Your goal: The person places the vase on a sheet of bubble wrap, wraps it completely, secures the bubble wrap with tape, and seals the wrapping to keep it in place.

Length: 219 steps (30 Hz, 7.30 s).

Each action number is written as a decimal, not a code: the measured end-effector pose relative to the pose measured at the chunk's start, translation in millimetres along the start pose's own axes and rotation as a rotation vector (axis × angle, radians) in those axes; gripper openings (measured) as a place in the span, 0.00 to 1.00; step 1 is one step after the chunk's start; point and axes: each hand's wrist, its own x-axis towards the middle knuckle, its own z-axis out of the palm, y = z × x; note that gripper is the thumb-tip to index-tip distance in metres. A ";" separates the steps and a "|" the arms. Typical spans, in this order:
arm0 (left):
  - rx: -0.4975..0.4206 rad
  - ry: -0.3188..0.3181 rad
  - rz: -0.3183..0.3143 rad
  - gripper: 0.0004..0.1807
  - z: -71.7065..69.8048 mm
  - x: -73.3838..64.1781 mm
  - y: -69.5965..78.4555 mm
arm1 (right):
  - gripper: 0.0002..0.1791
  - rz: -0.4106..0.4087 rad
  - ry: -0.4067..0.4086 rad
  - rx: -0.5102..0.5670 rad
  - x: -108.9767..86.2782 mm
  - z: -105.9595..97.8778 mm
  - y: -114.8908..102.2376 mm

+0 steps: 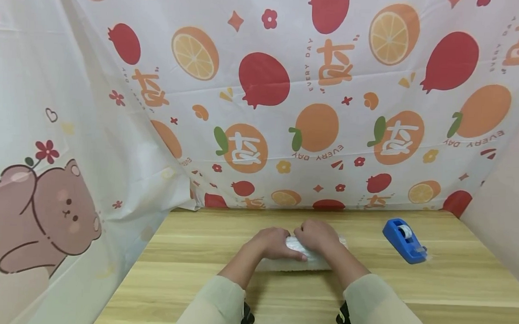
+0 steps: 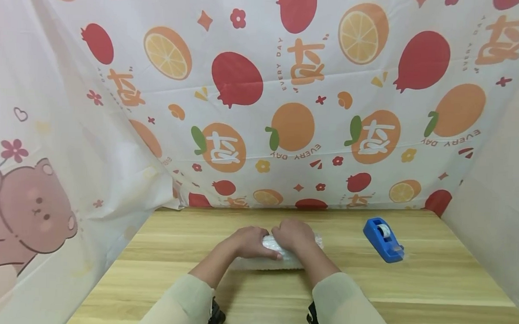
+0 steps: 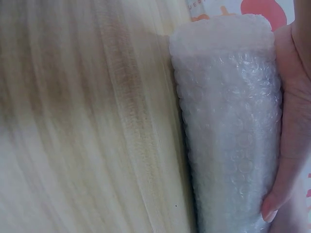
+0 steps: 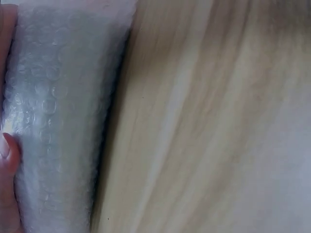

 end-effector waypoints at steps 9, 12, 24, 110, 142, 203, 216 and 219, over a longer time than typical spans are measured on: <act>-0.023 -0.004 -0.001 0.40 4.6 3.3 -2.9 | 0.23 -0.023 0.079 -0.087 -4.0 2.8 -3.3; -0.022 -0.002 -0.004 0.41 4.6 3.5 -3.9 | 0.24 -0.040 0.106 -0.102 -6.1 2.7 -3.3; -0.042 -0.016 0.002 0.37 1.5 7.5 -8.0 | 0.22 -0.107 0.176 -0.106 -25.7 7.1 0.7; 0.272 0.633 0.052 0.18 31.9 -19.5 -6.0 | 0.37 -0.217 -0.287 0.055 -7.0 -17.3 12.3; 0.479 0.449 0.140 0.47 28.3 -19.9 -8.6 | 0.34 -0.221 -0.331 0.087 1.8 -20.4 16.6; 0.318 0.185 0.033 0.51 6.7 -8.2 -4.1 | 0.39 -0.232 -0.250 0.212 3.5 -17.3 28.2; 0.326 0.185 0.037 0.50 6.5 -7.8 -3.9 | 0.38 -0.232 -0.270 0.221 4.8 -19.2 25.7; 0.331 0.183 0.032 0.50 6.2 -7.1 -4.0 | 0.37 -0.233 -0.264 0.215 5.9 -18.5 26.1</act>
